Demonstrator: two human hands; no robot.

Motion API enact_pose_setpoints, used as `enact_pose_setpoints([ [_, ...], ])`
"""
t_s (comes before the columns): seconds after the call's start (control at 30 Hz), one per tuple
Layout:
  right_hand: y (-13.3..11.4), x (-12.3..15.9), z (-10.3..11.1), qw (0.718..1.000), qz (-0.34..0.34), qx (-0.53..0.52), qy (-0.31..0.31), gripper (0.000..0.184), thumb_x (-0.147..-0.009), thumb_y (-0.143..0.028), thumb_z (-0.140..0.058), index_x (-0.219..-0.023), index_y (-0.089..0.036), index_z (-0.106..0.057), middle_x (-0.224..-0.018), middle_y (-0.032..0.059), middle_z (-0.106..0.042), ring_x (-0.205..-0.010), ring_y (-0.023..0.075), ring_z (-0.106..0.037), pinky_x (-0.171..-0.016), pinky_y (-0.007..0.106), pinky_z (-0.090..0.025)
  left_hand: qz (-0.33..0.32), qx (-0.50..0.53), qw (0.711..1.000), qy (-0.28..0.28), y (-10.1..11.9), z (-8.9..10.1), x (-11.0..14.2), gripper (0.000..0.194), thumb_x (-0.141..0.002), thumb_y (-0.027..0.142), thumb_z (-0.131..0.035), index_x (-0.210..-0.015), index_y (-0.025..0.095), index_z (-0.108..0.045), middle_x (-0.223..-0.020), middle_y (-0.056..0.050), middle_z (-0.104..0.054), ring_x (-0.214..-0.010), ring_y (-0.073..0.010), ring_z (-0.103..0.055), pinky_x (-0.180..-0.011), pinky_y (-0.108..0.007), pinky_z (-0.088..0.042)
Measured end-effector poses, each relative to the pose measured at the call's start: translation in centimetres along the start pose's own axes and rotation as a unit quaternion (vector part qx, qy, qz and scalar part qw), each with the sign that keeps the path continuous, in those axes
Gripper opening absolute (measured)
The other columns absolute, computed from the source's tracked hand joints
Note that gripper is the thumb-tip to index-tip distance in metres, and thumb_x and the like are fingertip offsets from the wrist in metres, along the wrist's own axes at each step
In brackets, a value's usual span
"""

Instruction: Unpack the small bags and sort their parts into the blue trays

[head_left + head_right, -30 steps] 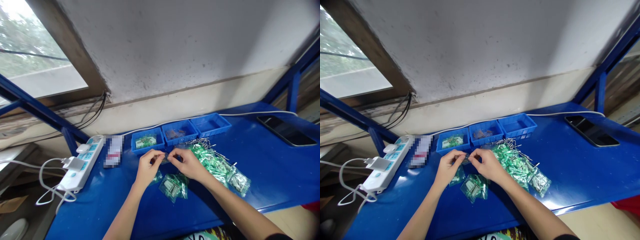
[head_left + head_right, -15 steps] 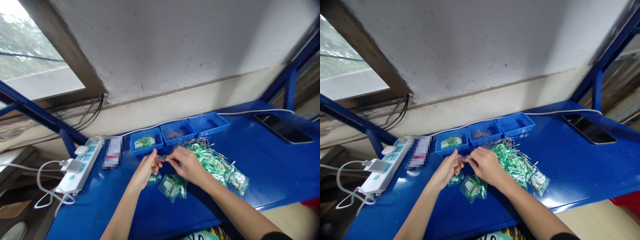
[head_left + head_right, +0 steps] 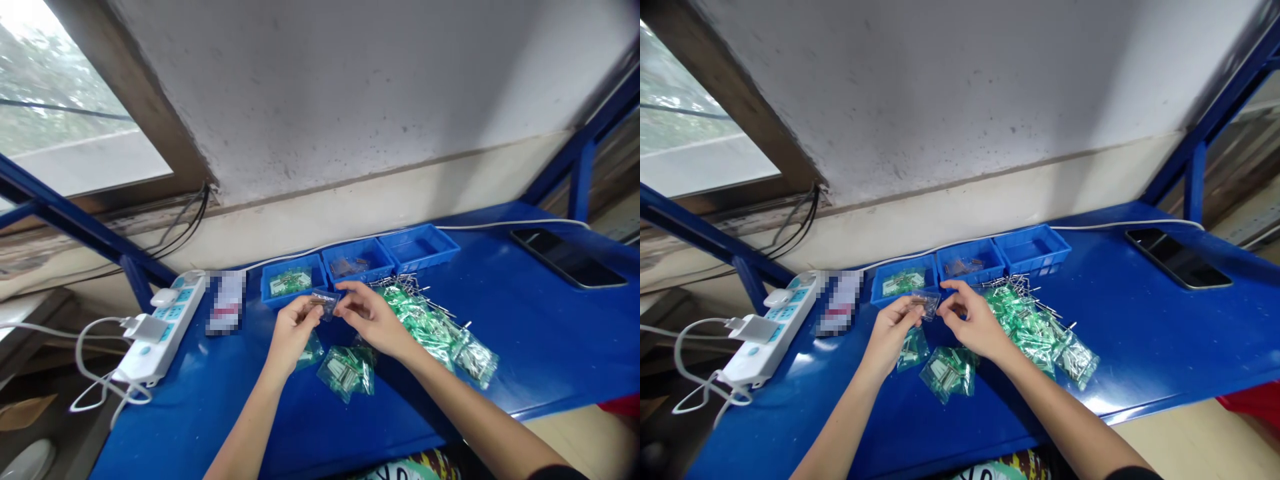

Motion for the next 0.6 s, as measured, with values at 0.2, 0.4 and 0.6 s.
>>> enact_pose_setpoints([
  [0.2, -0.02, -0.07, -0.29, 1.000, -0.014, 0.005, -0.006, 0.017, -0.077, -0.019, -0.052, -0.094, -0.018, -0.057, -0.073, 0.0006, -0.062, -0.067, 0.0134, -0.059, -0.065, 0.027, -0.047, -0.036, -0.050, 0.997, -0.041, -0.08, -0.47, 0.30, 0.020, -0.080, 0.031, -0.060, -0.092, 0.016, -0.065, -0.081, -0.003, -0.065, -0.066, -0.0129, -0.053, -0.061, -0.022, -0.040],
  [0.4, -0.26, -0.13, -0.21, 1.000, 0.001, 0.013, -0.008, 0.015, -0.076, -0.018, -0.050, -0.088, -0.017, -0.059, -0.072, 0.0009, -0.062, -0.067, 0.0129, -0.057, -0.065, 0.027, -0.046, -0.036, -0.050, 0.997, -0.049, 0.14, -0.53, 0.36, 0.019, -0.081, 0.030, -0.060, -0.093, 0.016, -0.065, -0.083, -0.004, -0.066, -0.067, -0.0130, -0.054, -0.061, -0.022, -0.041],
  [0.6, 0.14, -0.29, -0.06, 1.000, -0.012, -0.012, -0.001, 0.021, -0.073, -0.013, -0.044, -0.086, -0.017, -0.060, -0.072, 0.0000, -0.061, -0.067, 0.0119, -0.055, -0.064, 0.026, -0.043, -0.056, -0.048, 0.996, -0.046, -0.14, -0.33, 0.31, 0.018, -0.082, 0.029, -0.059, -0.095, 0.017, -0.064, -0.083, -0.004, -0.066, -0.071, -0.0143, -0.058, -0.064, -0.023, -0.044],
])
Point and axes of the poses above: each hand's wrist, its own x-axis away from the middle knuckle, its own z-axis out of the back of the hand, y = z × x, the point moved 1 cm from there along -x, towards the middle knuckle
